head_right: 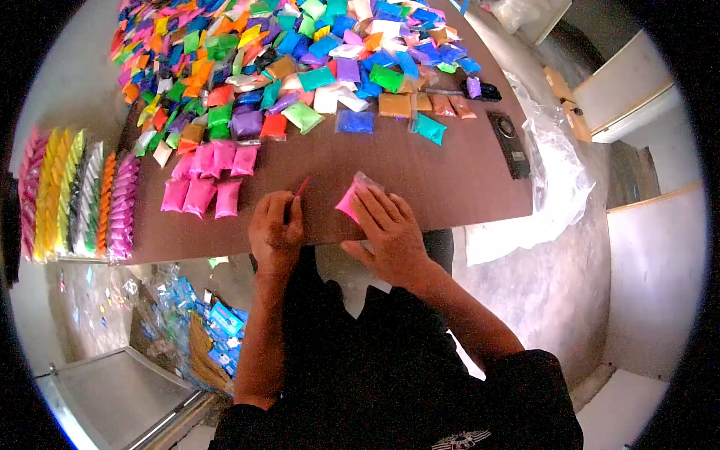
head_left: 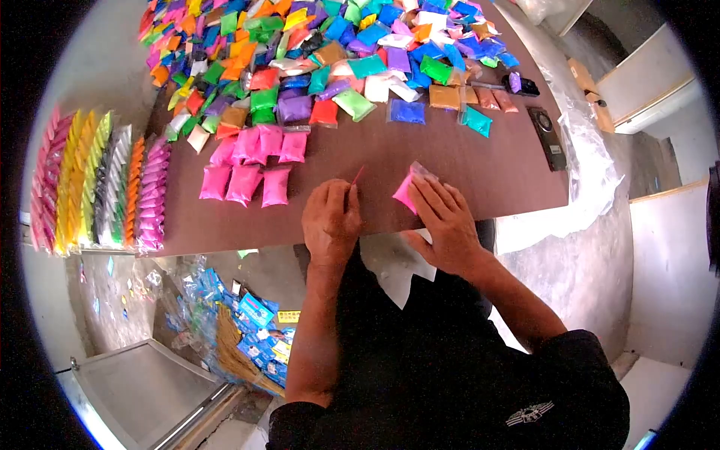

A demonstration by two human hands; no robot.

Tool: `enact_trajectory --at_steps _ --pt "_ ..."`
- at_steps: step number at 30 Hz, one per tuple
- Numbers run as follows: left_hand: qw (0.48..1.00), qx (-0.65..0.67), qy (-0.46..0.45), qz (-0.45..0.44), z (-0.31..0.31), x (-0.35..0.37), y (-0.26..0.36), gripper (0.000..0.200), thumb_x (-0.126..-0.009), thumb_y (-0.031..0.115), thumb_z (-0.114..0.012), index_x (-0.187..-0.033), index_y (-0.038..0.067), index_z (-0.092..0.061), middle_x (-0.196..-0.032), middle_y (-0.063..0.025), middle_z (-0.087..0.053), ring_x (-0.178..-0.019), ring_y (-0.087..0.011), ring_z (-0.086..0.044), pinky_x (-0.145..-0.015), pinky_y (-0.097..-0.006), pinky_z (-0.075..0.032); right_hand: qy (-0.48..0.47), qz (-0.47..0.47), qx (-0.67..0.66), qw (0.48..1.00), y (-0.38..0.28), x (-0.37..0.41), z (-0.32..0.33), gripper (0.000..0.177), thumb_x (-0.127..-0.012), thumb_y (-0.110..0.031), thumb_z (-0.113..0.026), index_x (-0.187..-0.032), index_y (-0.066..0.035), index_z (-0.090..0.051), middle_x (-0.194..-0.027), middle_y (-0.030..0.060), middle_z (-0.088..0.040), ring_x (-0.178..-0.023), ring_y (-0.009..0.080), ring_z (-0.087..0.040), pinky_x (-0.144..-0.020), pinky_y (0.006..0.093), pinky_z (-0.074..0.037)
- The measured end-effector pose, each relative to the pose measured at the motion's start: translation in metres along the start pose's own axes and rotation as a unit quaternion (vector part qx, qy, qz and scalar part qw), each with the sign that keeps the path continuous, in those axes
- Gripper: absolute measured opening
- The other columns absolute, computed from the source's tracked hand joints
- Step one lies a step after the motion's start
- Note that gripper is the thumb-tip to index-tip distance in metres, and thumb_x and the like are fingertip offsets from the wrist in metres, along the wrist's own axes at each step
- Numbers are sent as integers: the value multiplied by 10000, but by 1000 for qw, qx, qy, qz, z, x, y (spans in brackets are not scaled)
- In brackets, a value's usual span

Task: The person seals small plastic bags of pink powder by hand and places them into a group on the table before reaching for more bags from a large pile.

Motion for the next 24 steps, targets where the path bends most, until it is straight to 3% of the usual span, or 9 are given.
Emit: enact_trajectory --at_steps 17,24 --pt "1000 8 15 -12 -1 -2 1 107 -879 34 -752 -923 27 -655 -925 -147 -699 -824 -338 -688 -730 -419 -563 18 31 -12 999 3 -19 -1 697 -938 -450 -680 -1443 5 -526 -1534 196 -492 -1442 343 -435 -1186 518 -302" --pt "1000 6 3 -14 -1 1 -1 127 -872 49 -743 -929 42 -629 -937 -122 -682 -860 -330 -670 -746 -423 -548 11 16 -10 1000 1 -23 24 705 -932 -404 -701 -1442 45 -513 -1553 240 -447 -1441 408 -416 -1178 531 -310"
Point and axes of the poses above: each hand's wrist, its own x-axis away from the middle knuckle, its own z-axis out of the back of the hand, y = z × x, the point moved 8 cm from there along -x, towards the middle knuckle
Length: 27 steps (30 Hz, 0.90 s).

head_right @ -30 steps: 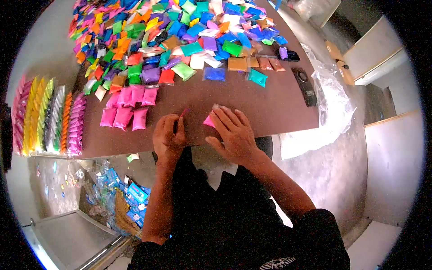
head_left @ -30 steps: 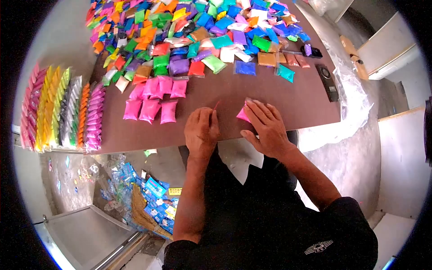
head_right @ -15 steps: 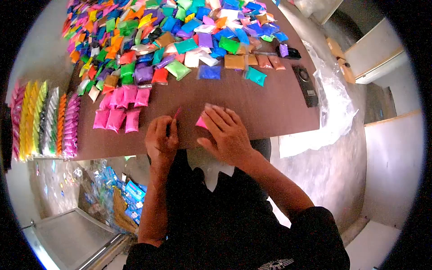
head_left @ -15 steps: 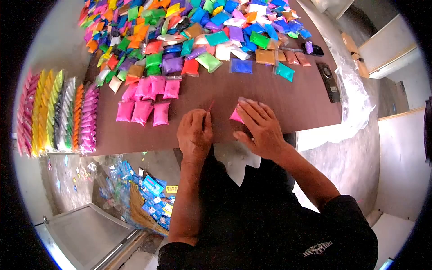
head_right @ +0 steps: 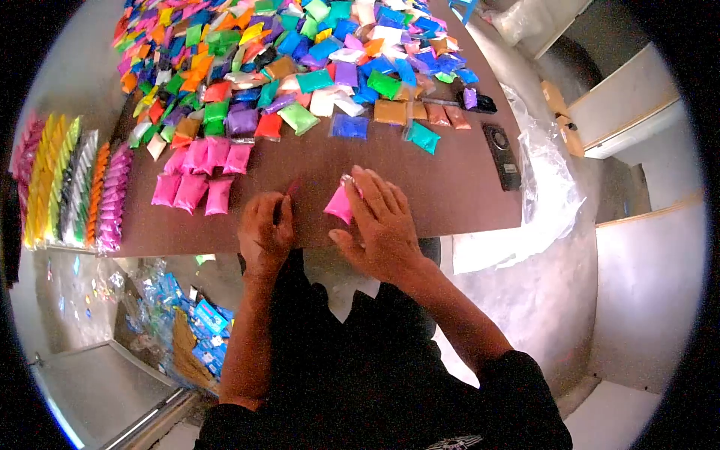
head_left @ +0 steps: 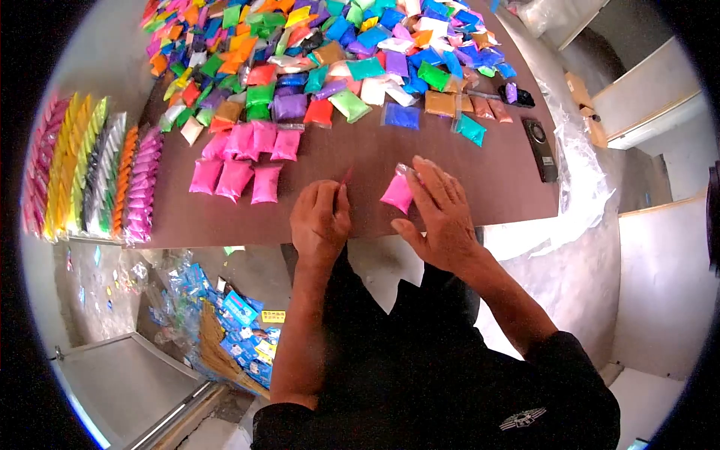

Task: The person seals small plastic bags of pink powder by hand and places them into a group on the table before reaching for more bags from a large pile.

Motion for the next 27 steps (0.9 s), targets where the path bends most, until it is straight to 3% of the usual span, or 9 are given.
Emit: enact_trajectory --at_steps 14,27 --pt "999 -2 -6 47 1 -2 -5 108 -878 64 -762 -939 44 -676 -966 -136 -716 -917 -338 -704 -807 -418 -572 -45 -6 -29 999 10 6 -24 711 -918 -376 -727 -1429 68 -509 -1458 278 -533 -1364 410 -511 -1165 523 -354" --pt "999 -3 -11 35 -1 -1 -5 118 -872 50 -759 -953 40 -674 -975 -140 -720 -906 -346 -703 -793 -420 -573 -36 6 -41 999 16 10 -31 679 -886 -375 -755 -1403 23 -568 -1472 206 -561 -1390 358 -513 -1174 521 -332"
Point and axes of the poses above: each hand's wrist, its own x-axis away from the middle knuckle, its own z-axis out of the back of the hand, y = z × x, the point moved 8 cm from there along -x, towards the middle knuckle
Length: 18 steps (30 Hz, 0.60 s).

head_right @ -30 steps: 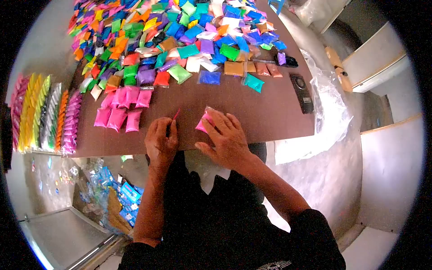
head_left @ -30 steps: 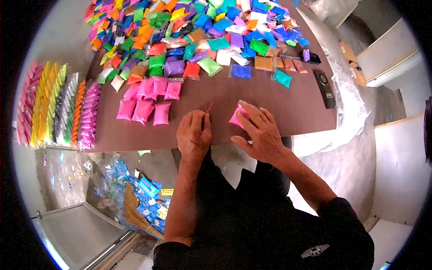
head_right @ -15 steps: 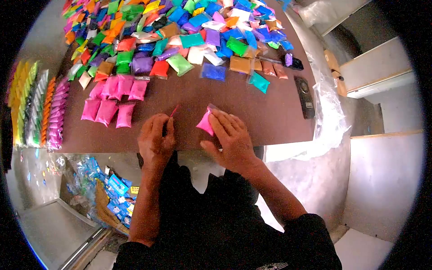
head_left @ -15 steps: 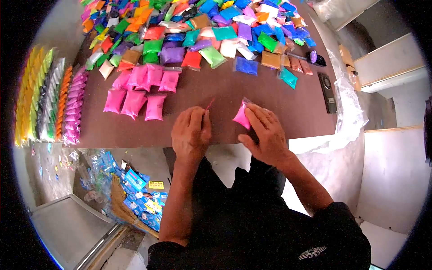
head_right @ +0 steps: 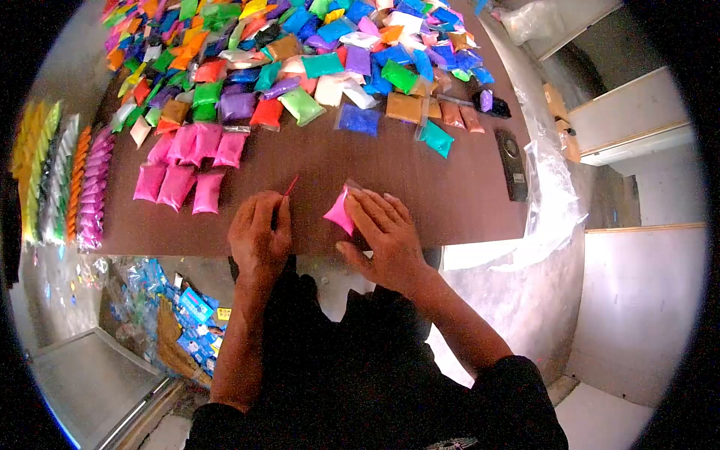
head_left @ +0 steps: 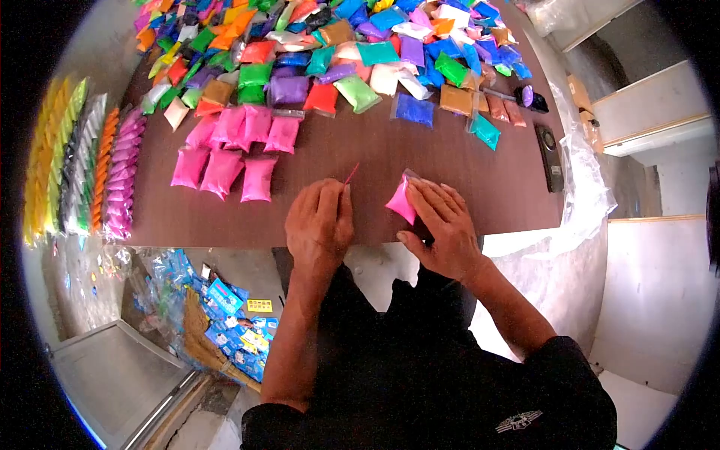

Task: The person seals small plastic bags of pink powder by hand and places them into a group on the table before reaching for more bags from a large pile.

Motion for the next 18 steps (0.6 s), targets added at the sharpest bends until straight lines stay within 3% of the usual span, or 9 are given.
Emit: enact_trajectory --at_steps 8,10,18 --pt "1000 5 8 -7 3 0 1 122 -868 45 -759 -945 40 -664 -950 -130 -710 -881 -338 -699 -768 -420 -570 -19 18 8 1000 -12 -20 22 756 -867 -428 -775 -1421 31 -543 -1497 221 -519 -1396 377 -491 -1179 520 -326" --pt "1000 6 16 -7 3 0 1 123 -868 45 -759 -945 40 -663 -947 -129 -707 -877 -338 -698 -765 -422 -569 -27 22 6 999 -16 -20 17 800 -883 -516 -736 -1429 29 -524 -1513 216 -502 -1417 365 -470 -1181 544 -315" --pt "1000 17 7 6 2 -1 0 97 -877 51 -751 -931 40 -671 -965 -134 -713 -870 -342 -704 -757 -412 -571 -2 16 18 1000 -7 -18 1 765 -912 -492 -713 -1419 45 -513 -1485 235 -516 -1379 386 -497 -1172 528 -344"
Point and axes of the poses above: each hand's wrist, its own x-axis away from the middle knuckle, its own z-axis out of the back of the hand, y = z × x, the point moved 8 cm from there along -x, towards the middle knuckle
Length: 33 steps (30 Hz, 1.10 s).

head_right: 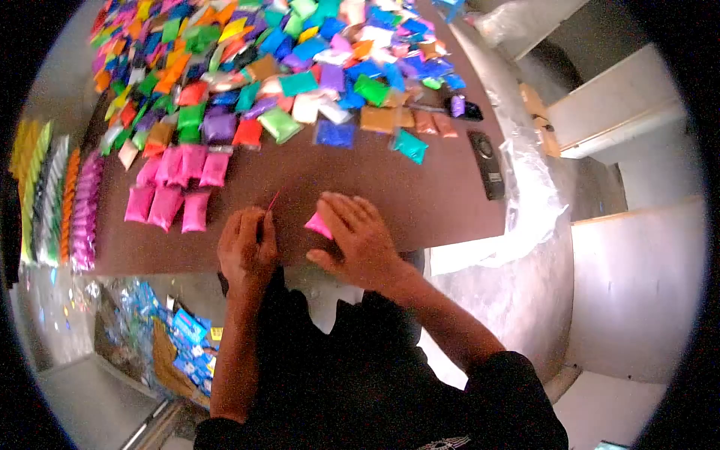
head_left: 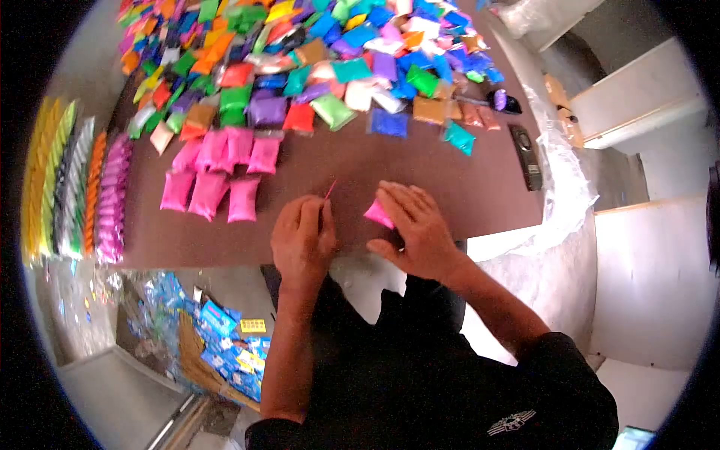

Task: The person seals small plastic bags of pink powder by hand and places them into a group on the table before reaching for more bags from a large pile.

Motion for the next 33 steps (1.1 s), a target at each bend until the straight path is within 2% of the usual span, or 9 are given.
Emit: enact_trajectory --at_steps 10,12,14,15,17,19,20,21,33 --pt "994 -100 -26 -22 13 -10 24 150 -875 86 -749 -1019 75 -709 -1089 -115 -731 -1022 -329 -687 -937 -434 -524 88 -4 -4 996 -5 7 6 538 -890 -310 -740 -1311 -1 -611 -1422 190 -577 -1321 371 -553 -1116 508 -422" --pt "997 75 -4 -35 30 -26 55 210 -934 101 -686 -1135 37 -685 -1167 -106 -716 -1059 -302 -678 -936 -416 -524 118 3 -14 993 -4 9 5 522 -889 -295 -741 -1306 -6 -618 -1409 186 -588 -1306 377 -565 -1101 511 -438" --pt "847 486 -116 178 37 -33 90 295 -1047 221 -575 -1226 8 -671 -1238 -115 -708 -1133 -264 -664 -995 -391 -509 144 13 -32 989 9 21 -12 507 -887 -280 -741 -1302 -12 -625 -1397 183 -598 -1291 384 -577 -1086 513 -453" --pt "798 573 -161 98 42 -42 121 513 -1115 385 -392 -1330 -19 -625 -1306 -138 -679 -1166 -240 -649 -1016 -385 -498 142 41 -77 986 22 28 -30 498 -877 -268 -748 -1294 -21 -635 -1377 181 -613 -1274 384 -589 -1073 515 -464" --pt "741 574 -348 14 60 -40 200 614 -1098 468 -334 -1457 15 -542 -1359 -155 -641 -1102 -234 -659 -1013 -402 -494 144 87 -122 978 16 23 -37 489 -867 -256 -755 -1286 -30 -645 -1357 178 -627 -1258 384 -602 -1060 516 -476" --pt "471 743 -474 -34 77 -16 290 771 -1053 628 -340 -1505 25 -502 -1332 -157 -646 -1034 -253 -663 -973 -387 -498 156 -4 -6 988 -12 11 13 476 -810 -166 -750 -1252 -14 -660 -1320 190 -644 -1199 387 -621 -1034 490 -488" --pt "406 848 -340 -15 103 -7 303 950 -984 796 -286 -1442 6 -547 -1261 -164 -663 -976 -259 -659 -920 -383 -504 148 -10 -8 989 -8 12 8 481 -823 -227 -776 -1254 -42 -670 -1316 171 -655 -1212 371 -630 -1042 504 -487" --pt "357 868 -341 -49 122 -5 321 938 -983 795 -293 -1417 5 -553 -1248 -163 -665 -968 -255 -659 -910 -381 -506 150 1 -8 989 -12 13 7 481 -823 -227 -776 -1254 -42 -670 -1316 171 -655 -1212 371 -630 -1042 504 -487" --pt "310 868 -364 -135 161 -25 323 837 -971 785 -377 -1118 -3 -621 -1090 -152 -696 -871 -211 -671 -780 -361 -528 206 -15 -14 978 -7 19 21 428 -801 -216 -774 -1191 -62 -687 -1256 135 -681 -1150 338 -658 -1005 452 -508"
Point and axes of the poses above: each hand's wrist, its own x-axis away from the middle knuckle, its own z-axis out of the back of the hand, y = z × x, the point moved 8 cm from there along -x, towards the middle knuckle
